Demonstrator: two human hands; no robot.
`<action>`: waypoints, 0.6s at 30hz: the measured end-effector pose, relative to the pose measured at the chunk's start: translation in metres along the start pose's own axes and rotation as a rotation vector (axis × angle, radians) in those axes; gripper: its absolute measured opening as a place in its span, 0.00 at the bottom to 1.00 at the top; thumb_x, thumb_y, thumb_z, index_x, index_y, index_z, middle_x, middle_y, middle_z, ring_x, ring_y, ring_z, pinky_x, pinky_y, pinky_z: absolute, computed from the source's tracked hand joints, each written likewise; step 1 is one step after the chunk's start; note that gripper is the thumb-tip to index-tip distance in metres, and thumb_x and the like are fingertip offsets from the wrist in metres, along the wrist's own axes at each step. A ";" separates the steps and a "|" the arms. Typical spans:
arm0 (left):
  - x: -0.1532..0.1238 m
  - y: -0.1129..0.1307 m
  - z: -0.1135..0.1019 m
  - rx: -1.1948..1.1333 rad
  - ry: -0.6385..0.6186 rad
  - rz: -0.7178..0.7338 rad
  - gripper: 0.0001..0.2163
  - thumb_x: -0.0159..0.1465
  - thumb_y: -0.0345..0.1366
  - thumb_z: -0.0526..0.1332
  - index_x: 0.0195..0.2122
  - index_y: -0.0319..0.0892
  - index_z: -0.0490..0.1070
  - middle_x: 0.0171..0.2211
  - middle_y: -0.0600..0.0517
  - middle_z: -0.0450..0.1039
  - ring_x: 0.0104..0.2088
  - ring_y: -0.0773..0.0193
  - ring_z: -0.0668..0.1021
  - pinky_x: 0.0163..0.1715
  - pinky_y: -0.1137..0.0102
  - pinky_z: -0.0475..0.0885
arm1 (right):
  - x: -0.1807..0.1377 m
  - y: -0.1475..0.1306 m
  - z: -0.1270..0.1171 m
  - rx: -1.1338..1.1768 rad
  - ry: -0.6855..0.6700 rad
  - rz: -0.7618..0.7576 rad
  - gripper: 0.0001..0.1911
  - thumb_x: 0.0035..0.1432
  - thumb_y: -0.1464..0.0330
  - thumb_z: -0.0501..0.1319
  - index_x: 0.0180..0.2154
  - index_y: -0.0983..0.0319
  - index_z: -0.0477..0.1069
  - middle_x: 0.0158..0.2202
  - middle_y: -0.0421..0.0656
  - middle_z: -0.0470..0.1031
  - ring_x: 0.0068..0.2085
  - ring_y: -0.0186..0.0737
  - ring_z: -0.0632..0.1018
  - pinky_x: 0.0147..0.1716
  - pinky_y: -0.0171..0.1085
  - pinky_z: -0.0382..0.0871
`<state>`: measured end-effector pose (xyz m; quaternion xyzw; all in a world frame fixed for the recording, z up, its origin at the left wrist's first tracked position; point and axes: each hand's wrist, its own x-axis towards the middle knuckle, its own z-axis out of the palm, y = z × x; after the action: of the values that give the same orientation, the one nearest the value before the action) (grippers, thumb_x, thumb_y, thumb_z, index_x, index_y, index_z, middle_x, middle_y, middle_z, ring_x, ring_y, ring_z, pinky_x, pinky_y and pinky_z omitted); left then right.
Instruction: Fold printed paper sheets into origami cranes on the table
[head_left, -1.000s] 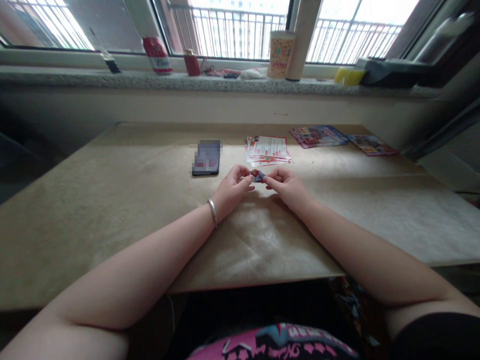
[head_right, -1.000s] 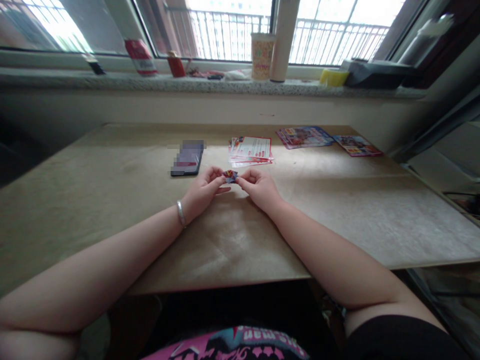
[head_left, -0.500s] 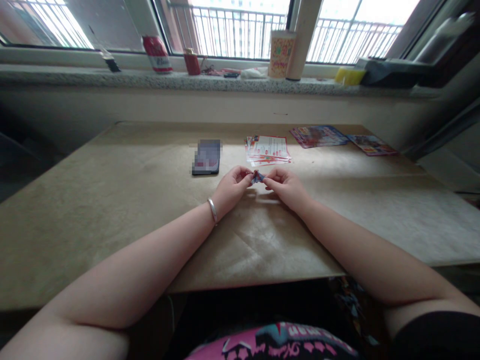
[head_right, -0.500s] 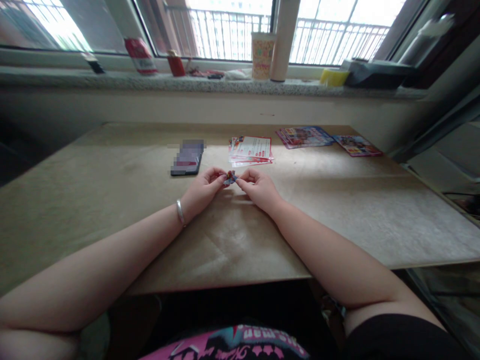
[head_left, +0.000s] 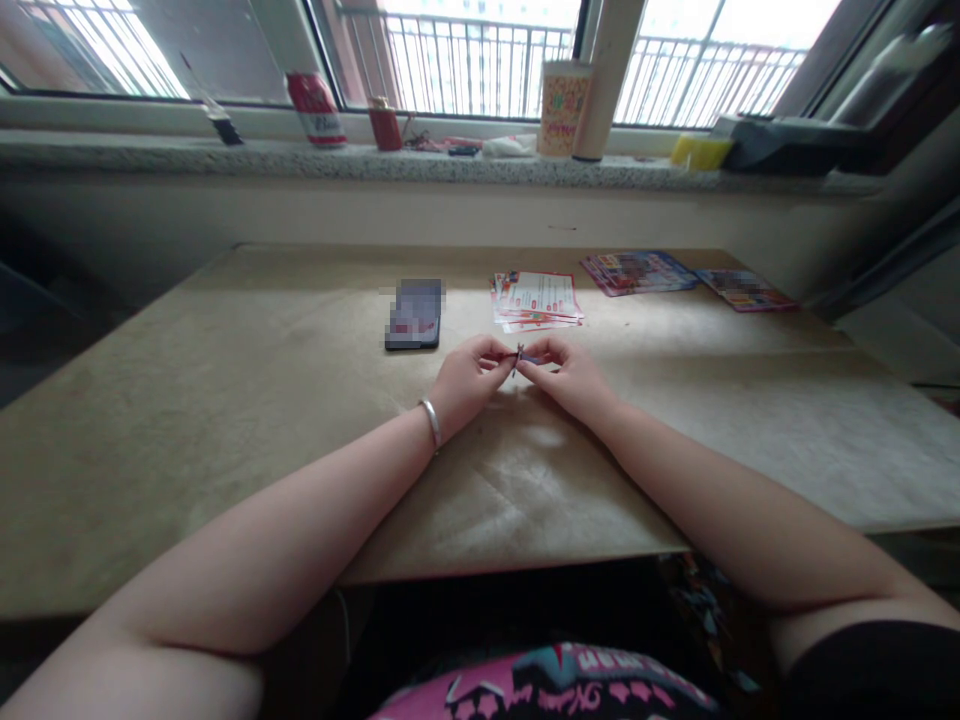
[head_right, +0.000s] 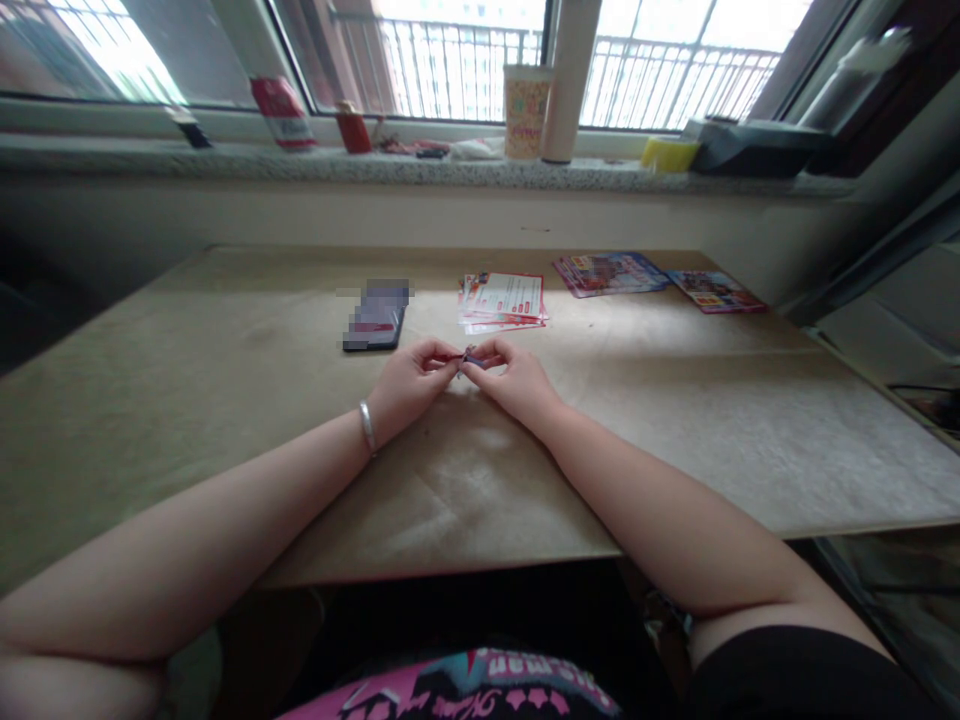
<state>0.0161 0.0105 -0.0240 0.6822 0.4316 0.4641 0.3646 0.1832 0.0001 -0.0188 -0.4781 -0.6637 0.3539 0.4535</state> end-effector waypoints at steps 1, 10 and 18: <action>0.000 0.000 0.000 -0.003 -0.002 0.003 0.08 0.56 0.40 0.64 0.29 0.40 0.72 0.29 0.52 0.75 0.31 0.65 0.76 0.36 0.70 0.73 | 0.000 0.000 0.000 -0.015 0.001 -0.001 0.12 0.49 0.59 0.66 0.31 0.60 0.70 0.33 0.42 0.77 0.35 0.38 0.77 0.39 0.39 0.71; 0.002 -0.001 0.003 -0.136 -0.031 -0.001 0.08 0.54 0.38 0.64 0.28 0.39 0.69 0.29 0.53 0.72 0.33 0.66 0.76 0.37 0.71 0.73 | 0.004 0.009 0.000 -0.001 0.006 0.051 0.13 0.50 0.58 0.63 0.32 0.62 0.71 0.30 0.42 0.77 0.33 0.37 0.76 0.37 0.38 0.69; 0.003 -0.008 0.003 -0.041 -0.056 -0.052 0.06 0.55 0.36 0.63 0.30 0.40 0.68 0.28 0.53 0.73 0.31 0.66 0.76 0.34 0.72 0.71 | 0.002 0.004 -0.001 -0.089 0.031 0.074 0.12 0.49 0.59 0.63 0.28 0.62 0.74 0.26 0.41 0.76 0.29 0.37 0.74 0.31 0.36 0.67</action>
<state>0.0180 0.0158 -0.0312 0.6758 0.4292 0.4439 0.4024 0.1855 0.0027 -0.0211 -0.5277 -0.6535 0.3329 0.4286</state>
